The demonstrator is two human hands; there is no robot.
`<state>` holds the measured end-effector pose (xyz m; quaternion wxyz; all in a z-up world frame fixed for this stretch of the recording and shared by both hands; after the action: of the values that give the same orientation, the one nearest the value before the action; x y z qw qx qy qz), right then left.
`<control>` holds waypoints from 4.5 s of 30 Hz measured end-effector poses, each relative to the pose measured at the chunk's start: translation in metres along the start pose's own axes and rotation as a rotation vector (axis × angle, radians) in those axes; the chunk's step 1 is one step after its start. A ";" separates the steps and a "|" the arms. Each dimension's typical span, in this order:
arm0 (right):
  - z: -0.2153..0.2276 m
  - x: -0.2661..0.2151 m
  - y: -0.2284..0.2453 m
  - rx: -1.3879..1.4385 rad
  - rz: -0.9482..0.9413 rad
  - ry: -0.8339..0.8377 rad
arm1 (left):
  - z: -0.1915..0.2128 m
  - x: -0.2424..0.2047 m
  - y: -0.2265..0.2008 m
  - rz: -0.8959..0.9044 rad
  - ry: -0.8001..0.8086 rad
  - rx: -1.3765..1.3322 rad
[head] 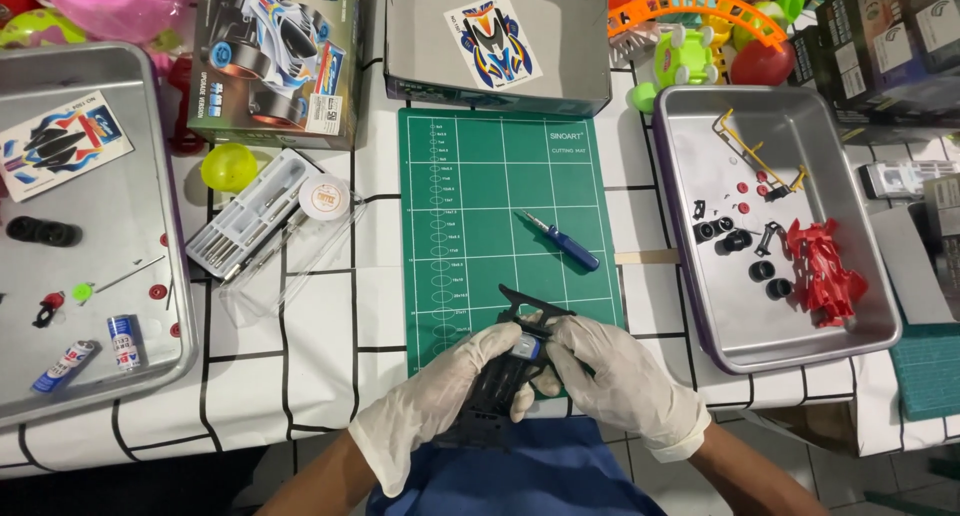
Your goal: The person assembles a toy car chassis on a green cutting mat. They use a screwdriver to tighten screws on the black frame, then insert a battery into the chassis and secure it with a green clip.
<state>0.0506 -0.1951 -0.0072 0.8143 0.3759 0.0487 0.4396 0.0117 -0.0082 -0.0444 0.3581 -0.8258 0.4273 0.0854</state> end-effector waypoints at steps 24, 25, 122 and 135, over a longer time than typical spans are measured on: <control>-0.005 -0.010 -0.011 -0.390 0.045 -0.200 | -0.013 -0.004 -0.005 -0.191 0.121 -0.023; -0.009 -0.011 -0.013 -0.423 0.082 -0.184 | -0.013 -0.004 -0.005 -0.134 0.007 0.010; -0.008 -0.038 -0.028 -0.637 0.309 -0.005 | -0.019 -0.011 0.016 -0.171 0.098 0.145; 0.003 -0.024 -0.008 -0.821 0.170 0.038 | -0.027 -0.011 0.021 -0.465 0.113 0.143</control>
<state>0.0427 -0.2177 -0.0169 0.8564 0.0146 -0.1467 0.4948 -0.0152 -0.0269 -0.0306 0.4014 -0.8778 0.2501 -0.0760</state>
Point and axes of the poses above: each hand's wrist, its own x-axis towards the middle knuckle, its own z-axis out of the back of the hand, y = z × x, the point moved 2 cm from there along x, towards the middle knuckle, and after that the axes turned 5 degrees about x, right-handed, at the moved point
